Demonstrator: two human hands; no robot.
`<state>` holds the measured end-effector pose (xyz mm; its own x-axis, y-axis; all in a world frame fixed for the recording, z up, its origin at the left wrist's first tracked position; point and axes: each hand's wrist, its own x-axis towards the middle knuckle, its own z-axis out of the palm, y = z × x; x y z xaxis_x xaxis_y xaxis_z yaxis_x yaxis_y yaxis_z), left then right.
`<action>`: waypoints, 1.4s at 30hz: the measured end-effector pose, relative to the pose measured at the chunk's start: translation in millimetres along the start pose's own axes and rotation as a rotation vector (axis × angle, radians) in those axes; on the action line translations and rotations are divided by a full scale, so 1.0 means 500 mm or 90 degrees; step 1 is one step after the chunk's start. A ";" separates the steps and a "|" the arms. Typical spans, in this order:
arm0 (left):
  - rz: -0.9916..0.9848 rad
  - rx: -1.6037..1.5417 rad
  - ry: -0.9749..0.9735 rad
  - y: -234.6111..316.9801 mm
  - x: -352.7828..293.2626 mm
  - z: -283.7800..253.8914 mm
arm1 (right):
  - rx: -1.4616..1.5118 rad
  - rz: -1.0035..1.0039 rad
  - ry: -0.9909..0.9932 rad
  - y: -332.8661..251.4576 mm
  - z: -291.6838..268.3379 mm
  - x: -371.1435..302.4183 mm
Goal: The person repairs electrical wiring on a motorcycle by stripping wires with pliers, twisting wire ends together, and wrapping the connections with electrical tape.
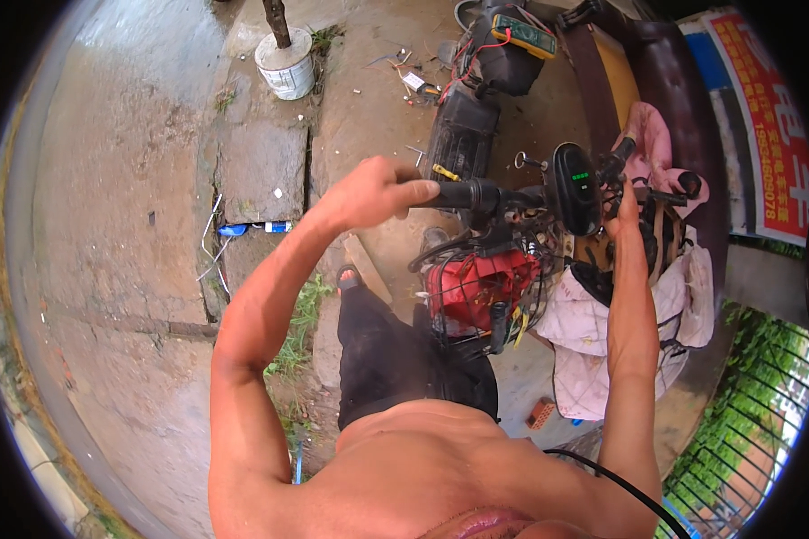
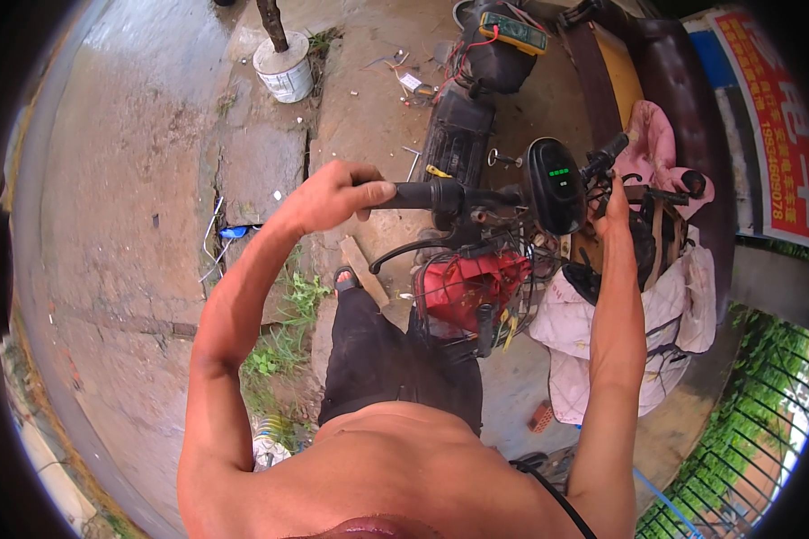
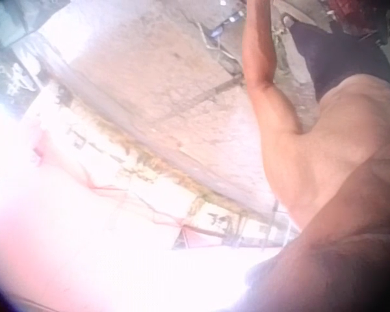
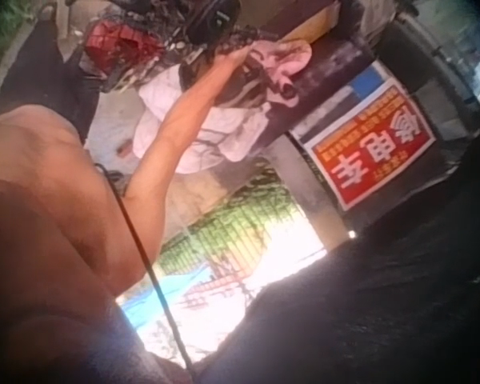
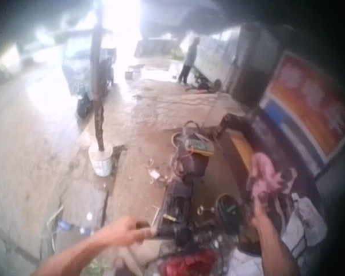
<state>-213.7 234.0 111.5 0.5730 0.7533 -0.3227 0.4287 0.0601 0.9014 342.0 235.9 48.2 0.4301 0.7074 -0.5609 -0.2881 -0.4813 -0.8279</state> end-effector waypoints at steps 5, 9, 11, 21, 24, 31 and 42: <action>-0.187 -0.152 -0.108 0.016 0.014 -0.022 | 0.007 0.032 -0.005 -0.006 0.003 -0.007; 0.065 0.211 0.097 0.053 -0.019 0.014 | 0.009 0.032 -0.008 -0.002 -0.010 0.002; 0.168 0.349 0.168 0.060 -0.033 0.042 | 0.020 0.017 0.013 0.005 -0.014 0.010; 0.164 0.549 0.192 0.069 0.029 0.106 | 0.031 0.029 -0.023 0.005 -0.017 0.010; 0.037 0.503 -0.050 0.118 0.053 0.060 | 0.028 0.034 -0.012 0.003 -0.023 0.003; -0.206 0.037 -0.430 0.094 0.130 -0.006 | 0.040 0.035 -0.032 -0.001 -0.008 -0.002; 0.183 0.685 0.181 0.061 0.040 0.114 | 0.055 -0.002 0.014 0.010 -0.014 -0.001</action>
<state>-149.4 213.9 116.0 0.6267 0.7773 0.0545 0.7607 -0.6255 0.1735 346.3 229.8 44.4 0.4497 0.6968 -0.5588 -0.3585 -0.4322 -0.8274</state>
